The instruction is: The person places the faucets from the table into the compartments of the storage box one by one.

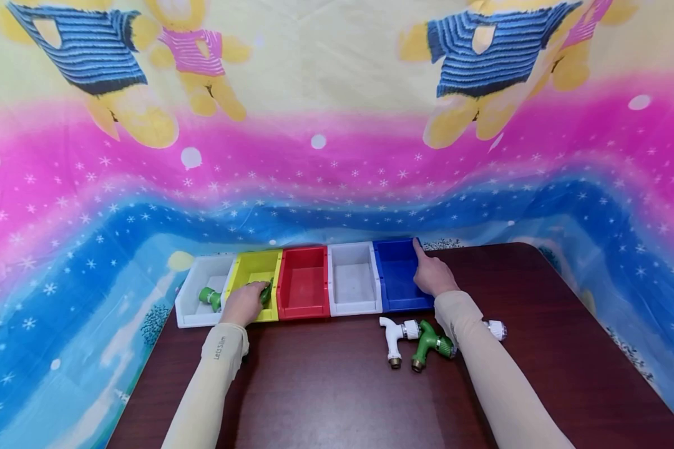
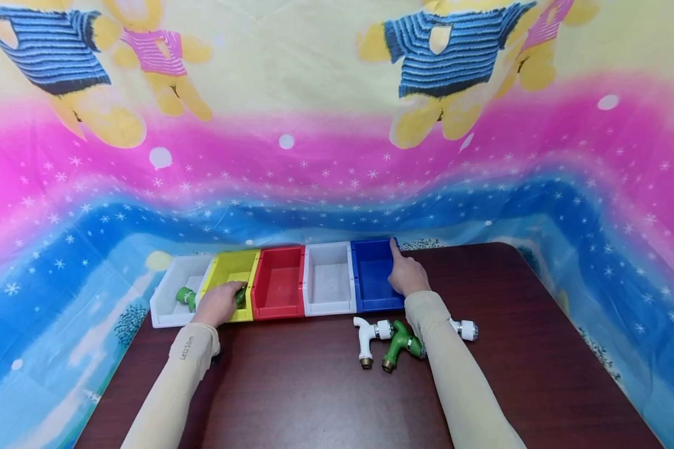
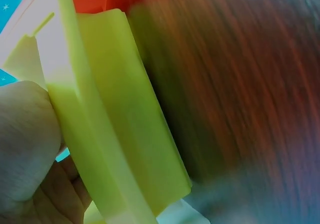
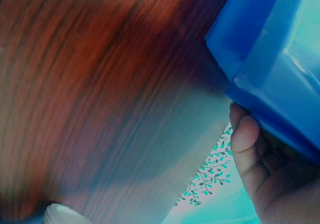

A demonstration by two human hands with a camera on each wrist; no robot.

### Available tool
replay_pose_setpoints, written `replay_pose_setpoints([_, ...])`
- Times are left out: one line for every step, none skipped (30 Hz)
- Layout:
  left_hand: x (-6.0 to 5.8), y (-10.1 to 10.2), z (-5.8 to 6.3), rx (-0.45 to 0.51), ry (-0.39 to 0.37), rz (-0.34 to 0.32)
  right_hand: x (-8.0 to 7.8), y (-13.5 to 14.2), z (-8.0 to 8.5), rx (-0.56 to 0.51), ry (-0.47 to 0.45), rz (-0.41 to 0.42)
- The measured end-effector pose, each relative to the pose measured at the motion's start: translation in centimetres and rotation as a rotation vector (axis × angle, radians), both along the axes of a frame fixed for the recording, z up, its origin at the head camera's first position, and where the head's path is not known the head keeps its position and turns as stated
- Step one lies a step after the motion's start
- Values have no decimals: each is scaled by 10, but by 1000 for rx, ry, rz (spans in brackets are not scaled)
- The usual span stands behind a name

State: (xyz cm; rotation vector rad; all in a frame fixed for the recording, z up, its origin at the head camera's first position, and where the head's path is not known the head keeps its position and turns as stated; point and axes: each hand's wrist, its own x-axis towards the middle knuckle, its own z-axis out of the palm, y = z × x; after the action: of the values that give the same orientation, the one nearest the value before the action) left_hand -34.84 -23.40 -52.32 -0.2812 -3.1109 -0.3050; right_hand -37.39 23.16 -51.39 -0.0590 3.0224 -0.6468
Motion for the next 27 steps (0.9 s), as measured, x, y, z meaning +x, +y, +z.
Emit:
replay_pose_setpoints([0,0,0,-3,-6,0,0,0,0,2,0,-1])
replay_pose_setpoints([0,0,0,-7,-7,-1,0,0,0,4,1,-1])
replay_pose_setpoints([0,0,1,-7,-8,-1,0,0,0,4,-1,1])
replay_pose_setpoints([1,0,1,-7,-9,-1,0,0,0,4,-3,4])
replay_pose_setpoints([1,0,1,-7,-9,-2,0,0,0,4,-5,4])
replay_pose_setpoints([1,0,2,-8,-8,-3,0,0,0,5,-7,4])
replay_pose_setpoints([1,0,2,-10,-7,-5,0,0,0,5,-9,3])
replay_pose_setpoints([1,0,2,-11,-6,-7,0,0,0,4,-10,3])
replay_pose_setpoints([2,0,2,-12,-5,-9,-1,0,0,4,-11,2])
replay_pose_setpoints([2,0,2,-15,-3,-12,-1,0,0,4,-11,-2])
replay_pose_setpoints([2,0,3,-16,-2,-14,-1,0,0,5,-11,-5])
replay_pose_setpoints([2,0,3,-15,-1,-14,-1,0,0,6,-12,-6])
replay_pose_setpoints([2,0,3,-13,-2,-13,-1,0,0,7,-14,-7])
replay_pose_setpoints([2,1,4,-11,-3,-12,-1,0,0,6,-16,-7])
replay_pose_setpoints([2,1,4,-9,-6,-9,-1,0,1,4,-18,-8])
replay_pose_setpoints([2,1,4,-7,-9,-6,-1,0,1,3,-20,-7])
replay_pose_setpoints([2,2,4,-5,-13,-1,0,0,2,1,-19,-7])
replay_pose_setpoints([2,2,4,-6,-16,0,0,0,2,-1,-20,-7])
replay_pose_setpoints([2,2,4,-10,-18,1,0,0,3,-2,-20,-8])
replay_pose_setpoints([2,2,4,-16,-19,0,0,0,3,-3,-21,-8])
replay_pose_setpoints([2,3,4,-21,-19,0,0,0,3,-2,-22,-8])
replay_pose_setpoints([2,3,4,-27,-17,-3,0,0,3,0,-22,-8])
replay_pose_setpoints([2,3,4,-35,-12,-6,0,0,3,1,-23,-8])
replay_pose_setpoints([2,3,4,-43,-7,-13,0,0,3,2,-25,-8])
replay_pose_setpoints([2,3,4,-50,-3,-17,0,0,3,3,-26,-6])
replay_pose_setpoints([2,3,4,-54,2,-21,0,1,2,3,-27,-3])
replay_pose_setpoints([3,3,4,-59,9,-26,-1,0,2,3,-28,-3])
